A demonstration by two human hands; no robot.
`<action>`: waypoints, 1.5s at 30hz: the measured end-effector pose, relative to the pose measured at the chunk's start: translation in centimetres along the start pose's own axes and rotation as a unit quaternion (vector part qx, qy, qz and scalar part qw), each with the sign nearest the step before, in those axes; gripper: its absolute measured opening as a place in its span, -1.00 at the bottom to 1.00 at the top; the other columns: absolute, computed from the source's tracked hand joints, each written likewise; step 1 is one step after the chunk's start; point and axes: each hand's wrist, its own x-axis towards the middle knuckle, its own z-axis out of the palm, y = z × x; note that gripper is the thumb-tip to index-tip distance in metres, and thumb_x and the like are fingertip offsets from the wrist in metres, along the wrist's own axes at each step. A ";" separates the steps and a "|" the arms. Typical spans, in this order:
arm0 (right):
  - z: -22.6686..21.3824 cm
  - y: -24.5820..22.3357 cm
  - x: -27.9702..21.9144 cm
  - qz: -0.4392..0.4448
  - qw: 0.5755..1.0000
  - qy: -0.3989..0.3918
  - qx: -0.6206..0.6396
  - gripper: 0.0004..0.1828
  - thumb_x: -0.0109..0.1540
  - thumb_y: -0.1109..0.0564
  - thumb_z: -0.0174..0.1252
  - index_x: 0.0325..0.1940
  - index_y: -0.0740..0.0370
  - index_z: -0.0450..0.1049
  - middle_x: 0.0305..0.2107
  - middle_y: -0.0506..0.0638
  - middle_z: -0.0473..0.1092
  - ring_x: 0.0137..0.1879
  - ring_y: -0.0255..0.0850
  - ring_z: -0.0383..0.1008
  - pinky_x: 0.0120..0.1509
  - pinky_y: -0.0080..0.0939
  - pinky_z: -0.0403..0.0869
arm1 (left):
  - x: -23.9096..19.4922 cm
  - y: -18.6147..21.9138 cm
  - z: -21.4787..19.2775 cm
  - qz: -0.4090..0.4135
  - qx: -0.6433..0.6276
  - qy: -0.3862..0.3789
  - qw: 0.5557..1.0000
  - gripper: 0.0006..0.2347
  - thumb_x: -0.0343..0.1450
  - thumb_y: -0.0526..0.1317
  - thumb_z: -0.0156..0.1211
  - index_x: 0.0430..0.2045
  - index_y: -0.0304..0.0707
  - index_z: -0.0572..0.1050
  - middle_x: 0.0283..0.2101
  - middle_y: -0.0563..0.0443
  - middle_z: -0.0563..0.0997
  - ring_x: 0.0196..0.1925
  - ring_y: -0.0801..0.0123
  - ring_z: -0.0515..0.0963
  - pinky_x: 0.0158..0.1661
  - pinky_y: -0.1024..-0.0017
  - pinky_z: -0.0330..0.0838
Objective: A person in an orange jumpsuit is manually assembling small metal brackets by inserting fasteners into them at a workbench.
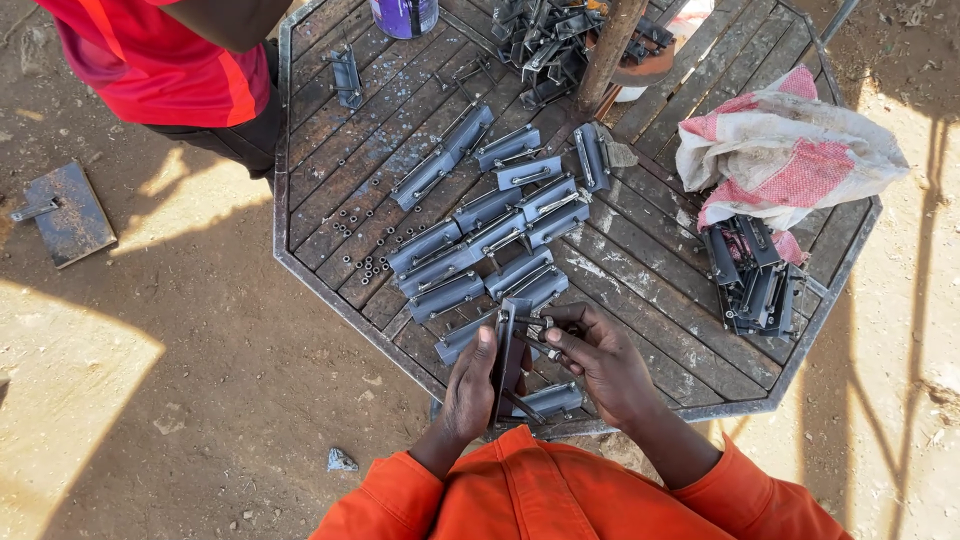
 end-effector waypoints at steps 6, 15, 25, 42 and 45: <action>-0.5 0.6 0.4 0.002 0.999 -0.012 -0.037 -0.81 0.36 0.21 0.15 0.00 0.37 0.53 -0.38 0.16 0.44 -0.34 -0.32 0.17 -0.33 -0.36 0.16 | 0.0 2.7 0.8 0.002 0.005 0.011 1.000 -0.44 0.62 0.03 -0.48 0.41 -0.47 0.14 -0.41 -0.23 0.58 -0.48 0.22 0.65 -0.57 0.38 0.58; 0.5 0.3 0.4 0.056 0.997 -0.008 0.059 -0.72 0.45 0.01 0.00 -0.17 0.25 0.46 -0.44 0.07 0.30 -0.45 -0.31 0.13 -0.41 -0.36 0.10 | -0.2 5.0 1.6 0.020 0.069 0.021 0.997 -0.44 0.62 0.01 -0.41 0.44 -0.47 0.03 -0.42 -0.21 0.56 -0.45 0.24 0.59 -0.52 0.33 0.52; 1.4 -2.4 -0.1 0.168 0.983 -0.028 0.070 -0.30 0.44 -0.25 -0.01 -0.70 0.09 0.09 -0.79 -0.09 -0.06 -0.71 -0.39 -0.08 -0.61 -0.43 -0.07 | 0.0 4.2 1.7 0.030 0.061 0.009 0.998 -0.48 0.62 -0.03 -0.39 0.46 -0.39 0.04 -0.43 -0.18 0.61 -0.48 0.25 0.62 -0.50 0.37 0.50; 0.8 -2.5 0.0 0.139 0.972 0.053 -0.184 -0.21 0.17 -0.32 -0.09 0.45 -0.05 0.25 0.44 0.06 0.24 0.52 0.08 0.23 0.36 0.27 0.38 | 0.0 5.4 3.0 -0.084 -0.027 0.035 0.995 -0.40 0.51 0.15 -0.26 0.50 0.00 0.11 -0.44 -0.05 0.56 -0.53 0.37 0.53 -0.48 0.43 0.49; -2.8 1.2 1.2 0.003 0.883 -0.027 -0.468 -0.49 0.39 -0.27 -0.32 0.06 0.03 0.42 -0.32 -0.07 0.36 -0.51 -0.34 0.12 -0.54 -0.38 0.17 | -0.1 5.2 3.0 -0.068 -0.027 0.018 0.997 -0.42 0.53 0.12 -0.25 0.51 0.03 0.08 -0.42 -0.09 0.53 -0.51 0.36 0.52 -0.44 0.43 0.50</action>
